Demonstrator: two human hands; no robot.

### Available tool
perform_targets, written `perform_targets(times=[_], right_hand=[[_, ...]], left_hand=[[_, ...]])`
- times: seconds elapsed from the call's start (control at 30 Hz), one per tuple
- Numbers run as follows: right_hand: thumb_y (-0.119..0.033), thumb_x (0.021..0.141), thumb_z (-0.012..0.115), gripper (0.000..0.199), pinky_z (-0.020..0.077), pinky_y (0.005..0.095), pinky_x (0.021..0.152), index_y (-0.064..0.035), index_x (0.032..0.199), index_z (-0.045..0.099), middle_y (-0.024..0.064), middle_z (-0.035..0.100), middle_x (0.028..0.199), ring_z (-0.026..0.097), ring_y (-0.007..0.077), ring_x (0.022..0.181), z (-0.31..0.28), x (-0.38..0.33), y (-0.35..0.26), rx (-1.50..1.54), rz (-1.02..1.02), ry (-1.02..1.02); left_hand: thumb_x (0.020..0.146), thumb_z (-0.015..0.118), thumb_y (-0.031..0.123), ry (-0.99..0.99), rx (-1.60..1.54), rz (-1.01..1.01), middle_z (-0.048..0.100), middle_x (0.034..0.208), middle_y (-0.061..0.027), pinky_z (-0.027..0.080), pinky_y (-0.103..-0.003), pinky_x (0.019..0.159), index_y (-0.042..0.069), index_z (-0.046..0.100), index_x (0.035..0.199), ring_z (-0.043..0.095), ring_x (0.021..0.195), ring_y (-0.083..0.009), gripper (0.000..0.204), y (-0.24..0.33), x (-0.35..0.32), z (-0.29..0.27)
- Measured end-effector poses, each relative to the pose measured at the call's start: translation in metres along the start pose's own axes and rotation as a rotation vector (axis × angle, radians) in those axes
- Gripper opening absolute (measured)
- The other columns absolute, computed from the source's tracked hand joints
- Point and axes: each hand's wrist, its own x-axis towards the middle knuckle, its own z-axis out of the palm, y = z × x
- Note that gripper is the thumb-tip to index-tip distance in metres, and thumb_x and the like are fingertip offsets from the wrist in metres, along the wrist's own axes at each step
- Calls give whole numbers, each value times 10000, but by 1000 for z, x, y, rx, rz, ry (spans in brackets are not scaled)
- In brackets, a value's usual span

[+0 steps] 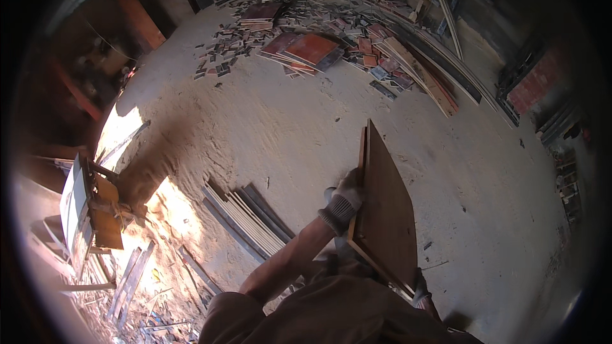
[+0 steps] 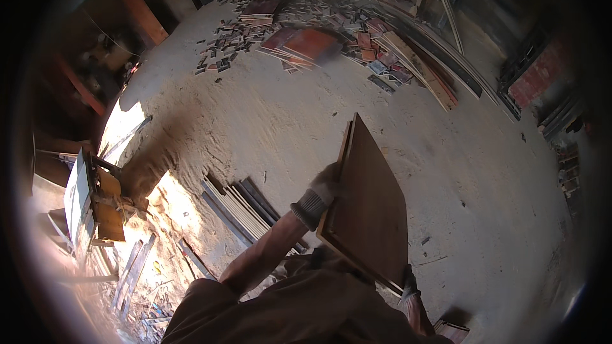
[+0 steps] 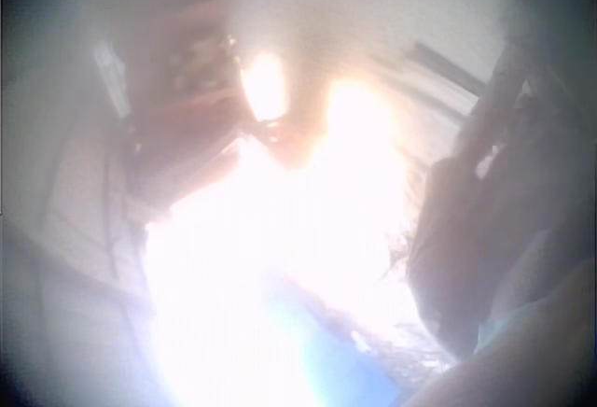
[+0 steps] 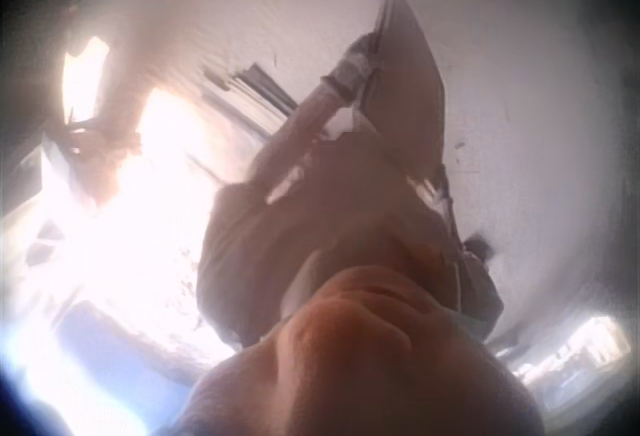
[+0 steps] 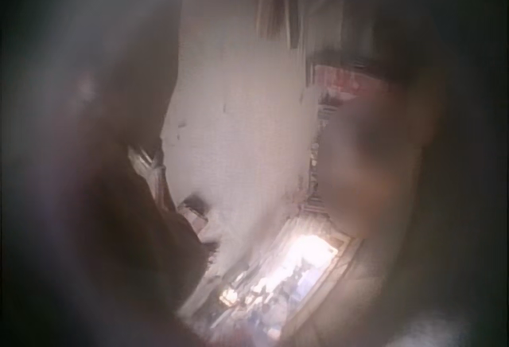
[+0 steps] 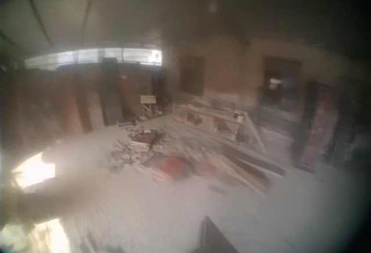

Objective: The person positions a red metal sheet on a guillotine shear, cuts it, and stacks the pieces. They then retrieve a cardboard box, place it on the shear, and cut several thin wooden strips, stacking them afterward.

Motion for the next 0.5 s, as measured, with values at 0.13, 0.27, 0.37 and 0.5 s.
perform_targets(times=[0.13,0.27,0.37,0.5], right_hand=[[-641,1070,486,797,481,373,1117,16,1518,530,130,624,1473,622,248,1304,163,127,-194,-10,-245,-101],[-596,1114,387,742,496,371,1111,-41,1604,427,136,546,1565,594,261,1350,379,230,-452,-61,-479,-291],[-645,1065,467,767,549,386,968,-3,1468,585,152,691,1362,681,298,1185,552,285,-604,-132,-496,-136],[-535,1036,608,521,604,461,579,-31,1152,676,165,757,885,708,299,614,721,353,-660,-288,-308,-267]], left_hand=[[730,957,276,-153,64,269,665,1377,-126,449,-355,1146,-62,483,1523,601,1277,-226,984,144,170,-114],[966,749,177,7,-271,321,700,1295,-145,519,-365,1068,-11,566,1461,655,1204,-228,560,311,293,-256],[1053,627,282,414,-426,378,678,1352,-186,560,-440,1038,-18,541,1458,647,1277,-322,511,357,330,-366],[1039,616,213,918,-200,541,692,1336,-187,575,-425,974,-2,517,1486,709,1176,-318,506,253,286,-476]])
